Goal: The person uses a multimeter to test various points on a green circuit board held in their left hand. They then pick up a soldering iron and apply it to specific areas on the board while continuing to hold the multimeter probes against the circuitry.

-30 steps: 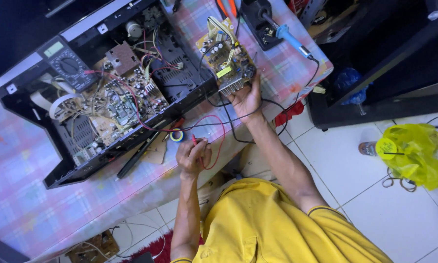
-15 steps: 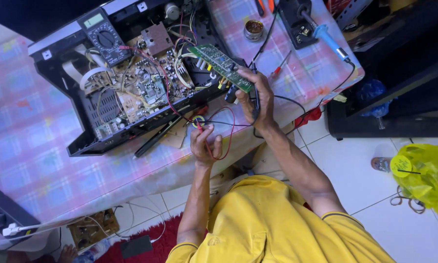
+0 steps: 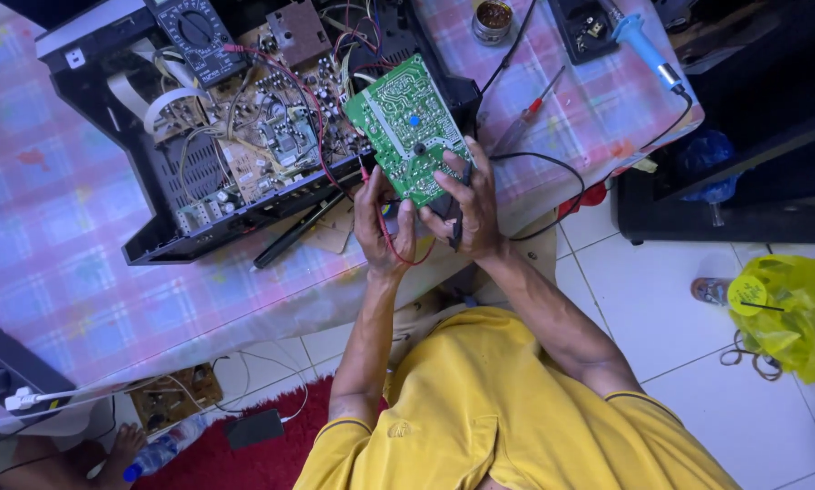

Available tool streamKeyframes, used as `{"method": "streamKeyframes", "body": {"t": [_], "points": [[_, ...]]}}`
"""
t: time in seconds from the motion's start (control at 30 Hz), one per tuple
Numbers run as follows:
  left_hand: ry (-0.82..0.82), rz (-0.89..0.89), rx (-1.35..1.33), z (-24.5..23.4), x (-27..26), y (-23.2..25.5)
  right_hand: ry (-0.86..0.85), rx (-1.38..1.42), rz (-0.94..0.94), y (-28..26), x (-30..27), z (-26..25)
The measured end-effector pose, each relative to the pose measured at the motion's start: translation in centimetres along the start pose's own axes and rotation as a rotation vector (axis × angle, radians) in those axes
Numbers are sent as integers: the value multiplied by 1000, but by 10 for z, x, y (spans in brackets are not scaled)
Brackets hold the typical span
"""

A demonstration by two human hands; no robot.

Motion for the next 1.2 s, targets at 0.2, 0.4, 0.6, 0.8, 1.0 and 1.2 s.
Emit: {"method": "streamKeyframes", "body": {"t": [0.2, 0.4, 0.6, 0.8, 1.0, 1.2], "points": [[-13, -11, -61, 7, 31, 12, 86, 86, -52, -21, 11, -14], [-9, -31, -142, 30, 37, 5, 122, 34, 44, -14, 41, -16], [-12, 27, -91, 32, 34, -1, 109, -6, 15, 14, 33, -23], [38, 142, -36, 29, 27, -25, 13, -89, 38, 42, 59, -19], [68, 122, -72, 30, 26, -27, -85, -264, -282, 14, 146, -2], [76, 80, -63, 30, 28, -26, -210, -389, -405, 36, 138, 17]]}}
Point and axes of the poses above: each hand's wrist, its own x-axis towards the middle knuckle, its own z-axis out of the palm, y = z × x, the point moved 6 cm from there along x, towards the middle knuckle, and after that the axes turned 11 degrees about y, right-handed, at the moved point
